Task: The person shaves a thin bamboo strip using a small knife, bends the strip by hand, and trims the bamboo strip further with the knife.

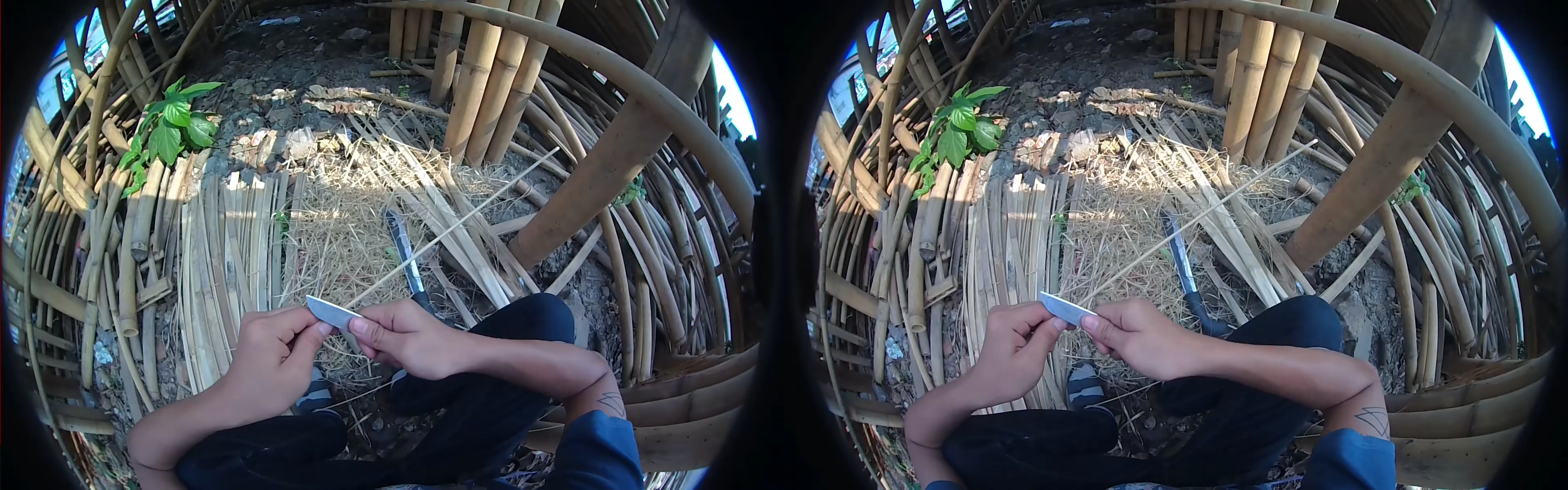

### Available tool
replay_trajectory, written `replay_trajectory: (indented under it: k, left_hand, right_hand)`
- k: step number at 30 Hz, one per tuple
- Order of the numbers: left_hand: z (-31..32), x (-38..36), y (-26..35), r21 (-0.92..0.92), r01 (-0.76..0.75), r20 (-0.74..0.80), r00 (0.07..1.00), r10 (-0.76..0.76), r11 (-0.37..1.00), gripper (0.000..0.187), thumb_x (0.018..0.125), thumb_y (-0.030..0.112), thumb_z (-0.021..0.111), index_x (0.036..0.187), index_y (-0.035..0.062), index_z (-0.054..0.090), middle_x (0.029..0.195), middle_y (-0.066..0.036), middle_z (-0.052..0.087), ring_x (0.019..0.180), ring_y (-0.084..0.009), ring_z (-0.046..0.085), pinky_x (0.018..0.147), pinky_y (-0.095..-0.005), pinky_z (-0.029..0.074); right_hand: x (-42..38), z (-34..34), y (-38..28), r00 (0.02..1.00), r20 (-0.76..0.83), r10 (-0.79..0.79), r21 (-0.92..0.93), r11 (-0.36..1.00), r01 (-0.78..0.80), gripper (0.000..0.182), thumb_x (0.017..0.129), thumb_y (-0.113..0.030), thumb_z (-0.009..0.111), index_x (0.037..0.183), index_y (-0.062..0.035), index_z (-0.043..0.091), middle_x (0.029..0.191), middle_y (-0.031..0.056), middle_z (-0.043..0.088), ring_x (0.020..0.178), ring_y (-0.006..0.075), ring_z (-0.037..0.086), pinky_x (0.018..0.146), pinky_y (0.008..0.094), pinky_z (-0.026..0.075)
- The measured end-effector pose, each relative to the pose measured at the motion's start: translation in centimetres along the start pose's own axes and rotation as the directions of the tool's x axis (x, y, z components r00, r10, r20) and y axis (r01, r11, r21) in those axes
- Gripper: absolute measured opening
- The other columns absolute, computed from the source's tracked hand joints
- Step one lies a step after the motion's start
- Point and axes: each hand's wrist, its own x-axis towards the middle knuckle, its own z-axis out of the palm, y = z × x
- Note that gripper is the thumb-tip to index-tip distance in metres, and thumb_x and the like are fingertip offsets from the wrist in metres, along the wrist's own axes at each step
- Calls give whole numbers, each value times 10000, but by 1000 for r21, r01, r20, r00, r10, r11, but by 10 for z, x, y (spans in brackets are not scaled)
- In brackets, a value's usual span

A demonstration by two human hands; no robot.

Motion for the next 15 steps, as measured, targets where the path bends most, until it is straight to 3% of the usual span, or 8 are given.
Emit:
replay_trajectory:
  k: [3, 6, 8, 9, 10, 13, 15]
  left_hand:
    - [0, -2, -5, -140, 114, 20, 993, -113, 983, 139, 915, 48, 567, 921, -44, 670, 622, -34, 575, 542, -58, 466, 494, -236, 376]
    - [-5, -2, -1, -155, 164, 30, 986, -161, 974, 165, 936, 78, 558, 927, -33, 679, 608, 5, 549, 552, -29, 441, 488, -231, 362]
    - [-5, 0, 0, -201, 179, 18, 984, -179, 963, 175, 942, 90, 557, 925, -33, 681, 603, 18, 537, 549, -25, 429, 485, -227, 352]
    - [-5, -1, -1, -248, 187, 7, 981, -192, 951, 186, 947, 101, 556, 924, -32, 683, 597, 31, 525, 546, -21, 417, 482, -222, 342]
    - [-8, -3, -3, -247, 192, 8, 980, -197, 950, 186, 947, 101, 556, 924, -32, 683, 597, 31, 525, 546, -21, 417, 482, -222, 342]
    - [-14, -8, -10, -258, 267, 50, 964, -263, 929, 190, 949, 108, 556, 929, -33, 682, 603, 41, 524, 549, -15, 408, 477, -216, 325]
    - [-10, -5, -14, -265, 264, 65, 964, -257, 927, 194, 952, 114, 554, 928, -32, 681, 602, 44, 517, 545, -14, 397, 474, -216, 316]
  right_hand:
    - [1, -4, -2, 999, -41, -2, -37, 999, 1, 407, 1014, -315, 454, 741, -28, 549, 617, -5, 474, 575, 75, 417, 547, 274, 382]
    - [0, -18, 1, 999, -46, 5, -35, 999, -6, 398, 1006, -301, 476, 730, -23, 551, 620, -9, 475, 585, 72, 414, 551, 275, 371]
    - [-5, -18, -8, 991, -116, -71, -120, 991, 57, 387, 1012, -311, 467, 754, -35, 547, 592, -57, 406, 532, 33, 342, 484, 217, 278]
    - [-4, -22, -8, 978, -181, -100, -97, 992, 83, 391, 1019, -320, 446, 756, -45, 535, 577, -48, 397, 507, 37, 327, 470, 215, 263]
    - [-2, -31, -10, 932, -359, -47, 47, 997, 69, 396, 1025, -334, 420, 757, -58, 513, 562, -39, 387, 486, 43, 314, 461, 214, 258]
    - [-4, -67, -9, 916, -401, 17, 134, 990, 40, 395, 1028, -340, 404, 756, -68, 497, 563, -35, 389, 475, 49, 310, 454, 216, 257]
    - [-2, -50, -1, 958, -275, 80, 243, 970, -11, 397, 1028, -338, 406, 751, -68, 496, 576, -32, 398, 481, 52, 315, 458, 214, 262]
